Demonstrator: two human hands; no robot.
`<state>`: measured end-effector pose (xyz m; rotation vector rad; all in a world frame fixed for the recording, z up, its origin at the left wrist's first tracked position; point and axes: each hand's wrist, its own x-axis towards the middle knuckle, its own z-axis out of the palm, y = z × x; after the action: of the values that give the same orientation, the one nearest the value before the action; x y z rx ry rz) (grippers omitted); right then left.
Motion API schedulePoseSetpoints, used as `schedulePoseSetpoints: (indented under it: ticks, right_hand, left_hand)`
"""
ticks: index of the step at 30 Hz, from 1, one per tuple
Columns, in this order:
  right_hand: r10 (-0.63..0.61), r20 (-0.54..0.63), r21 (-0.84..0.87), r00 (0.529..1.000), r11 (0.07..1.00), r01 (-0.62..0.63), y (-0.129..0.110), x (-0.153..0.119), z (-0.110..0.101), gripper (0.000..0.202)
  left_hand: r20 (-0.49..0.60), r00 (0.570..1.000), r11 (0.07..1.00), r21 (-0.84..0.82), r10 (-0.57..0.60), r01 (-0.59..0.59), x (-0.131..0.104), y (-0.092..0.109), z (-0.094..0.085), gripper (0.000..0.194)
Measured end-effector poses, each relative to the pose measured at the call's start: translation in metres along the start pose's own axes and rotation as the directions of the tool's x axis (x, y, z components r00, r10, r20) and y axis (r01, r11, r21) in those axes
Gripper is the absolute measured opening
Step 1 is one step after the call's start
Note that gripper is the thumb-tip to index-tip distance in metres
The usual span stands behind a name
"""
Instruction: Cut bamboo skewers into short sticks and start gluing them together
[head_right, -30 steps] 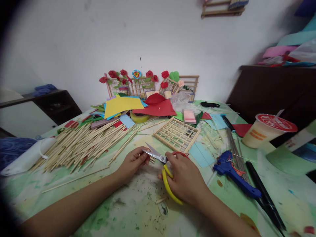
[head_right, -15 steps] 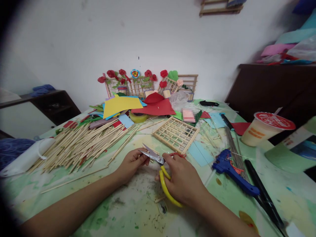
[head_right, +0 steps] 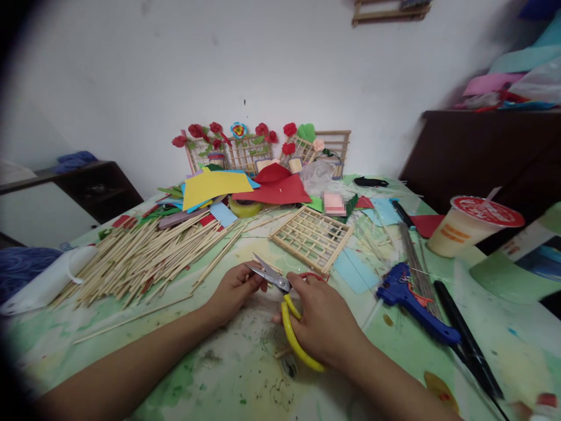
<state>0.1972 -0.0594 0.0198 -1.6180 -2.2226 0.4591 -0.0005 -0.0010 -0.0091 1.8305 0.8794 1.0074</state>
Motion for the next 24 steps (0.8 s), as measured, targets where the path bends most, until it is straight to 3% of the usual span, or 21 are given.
schedulePoseSetpoints:
  ticks: [7, 12, 14, 19, 24]
  right_hand:
    - [0.007, 0.002, 0.091, 1.000, 0.996, -0.007, 0.000, -0.001, 0.001, 0.051]
    - [-0.009, 0.080, 0.223, 0.997, 0.975, -0.009, -0.001, 0.000, 0.001, 0.023]
    - [-0.010, 0.058, 0.234, 0.998, 0.972, -0.004, 0.000, 0.001, -0.001, 0.020]
    - [0.045, -0.082, 0.063, 0.996, 0.997, -0.040, 0.008, 0.002, -0.011, 0.037]
    - [-0.045, -0.062, -0.063, 0.997, 0.997, 0.042, 0.008, 0.002, -0.009, 0.056]
  left_hand:
    - [-0.041, 0.999, 0.992, 0.123, 0.021, -0.016, -0.001, 0.005, -0.002, 0.032]
    - [-0.002, 0.999, 0.992, 0.119, 0.043, -0.043, -0.003, 0.010, 0.001, 0.032]
    - [0.003, 0.999, 0.997, 0.074, 0.032, -0.033, -0.002, 0.011, 0.004, 0.031]
    - [-0.053, 0.994, 0.993, -0.083, -0.093, 0.088, -0.001, 0.009, 0.008, 0.028]
    - [-0.078, 0.990, 0.982, -0.154, -0.120, 0.107, -0.001, 0.004, 0.006, 0.028]
